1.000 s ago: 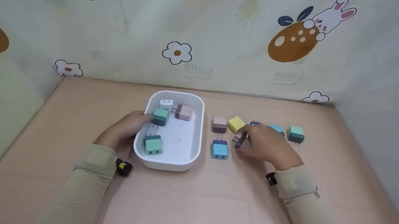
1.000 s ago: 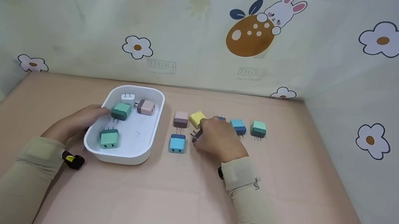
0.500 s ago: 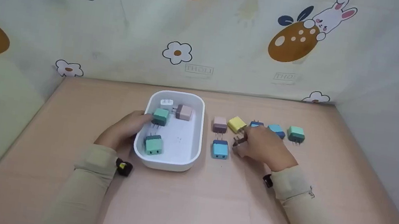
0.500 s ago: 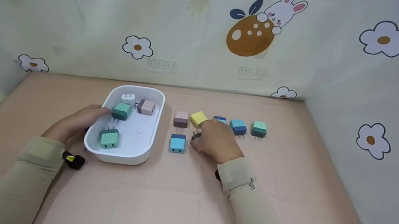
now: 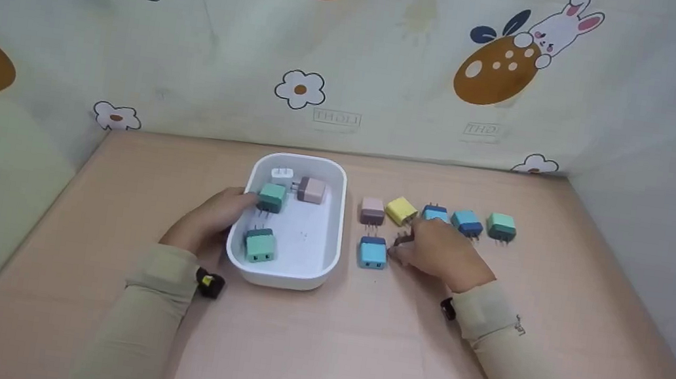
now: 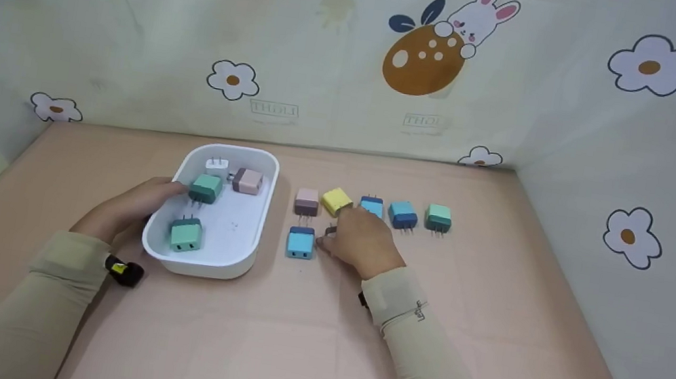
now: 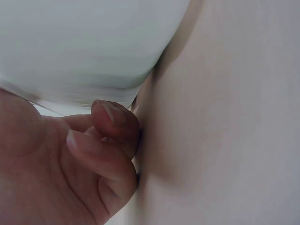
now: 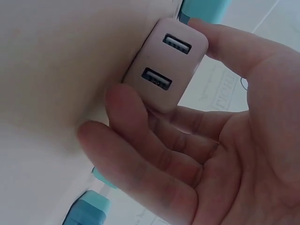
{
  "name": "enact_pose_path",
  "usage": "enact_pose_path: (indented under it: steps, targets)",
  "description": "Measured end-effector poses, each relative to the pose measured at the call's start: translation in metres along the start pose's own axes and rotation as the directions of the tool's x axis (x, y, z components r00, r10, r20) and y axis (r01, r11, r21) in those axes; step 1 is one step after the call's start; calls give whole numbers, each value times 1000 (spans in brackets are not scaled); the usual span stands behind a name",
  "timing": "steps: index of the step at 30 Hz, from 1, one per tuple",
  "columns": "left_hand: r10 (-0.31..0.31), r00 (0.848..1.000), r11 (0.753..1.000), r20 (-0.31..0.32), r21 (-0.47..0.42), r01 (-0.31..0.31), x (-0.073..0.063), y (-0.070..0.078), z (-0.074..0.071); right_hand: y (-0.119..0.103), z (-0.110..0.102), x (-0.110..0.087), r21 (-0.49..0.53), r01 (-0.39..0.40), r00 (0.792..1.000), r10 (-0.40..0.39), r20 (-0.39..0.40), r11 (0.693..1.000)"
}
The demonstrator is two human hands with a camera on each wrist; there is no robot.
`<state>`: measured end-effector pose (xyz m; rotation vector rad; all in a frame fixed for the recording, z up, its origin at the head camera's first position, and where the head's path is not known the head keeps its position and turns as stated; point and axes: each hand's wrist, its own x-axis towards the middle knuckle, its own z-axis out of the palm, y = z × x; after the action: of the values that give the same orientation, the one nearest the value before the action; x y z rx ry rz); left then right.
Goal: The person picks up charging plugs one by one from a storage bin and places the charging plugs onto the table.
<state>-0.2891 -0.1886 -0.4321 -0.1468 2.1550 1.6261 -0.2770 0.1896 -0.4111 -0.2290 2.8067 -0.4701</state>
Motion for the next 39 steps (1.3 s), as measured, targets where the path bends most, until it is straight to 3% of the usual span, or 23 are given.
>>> enact_pose_path:
  steps: [9, 27, 33, 39]
  targets:
    - [45, 999, 996, 1, 76, -45, 0, 0, -1, 0, -13, -8, -57, 51, 997, -47, 63, 997]
    - [-24, 1000, 1000, -8, -18, 23, -1, 0, 1, -1, -13, -10, -95, 57, 996, -51, 66, 994]
    - [-2, 1000, 1000, -5, -7, 2, -2, 0, 1, -1, -16, -12, -100, 80, 994, -73, 79, 992]
    - [14, 1000, 1000, 5, -19, -13, -2, -1, 1, -4, -22, -17, -112, 75, 997, -71, 36, 991]
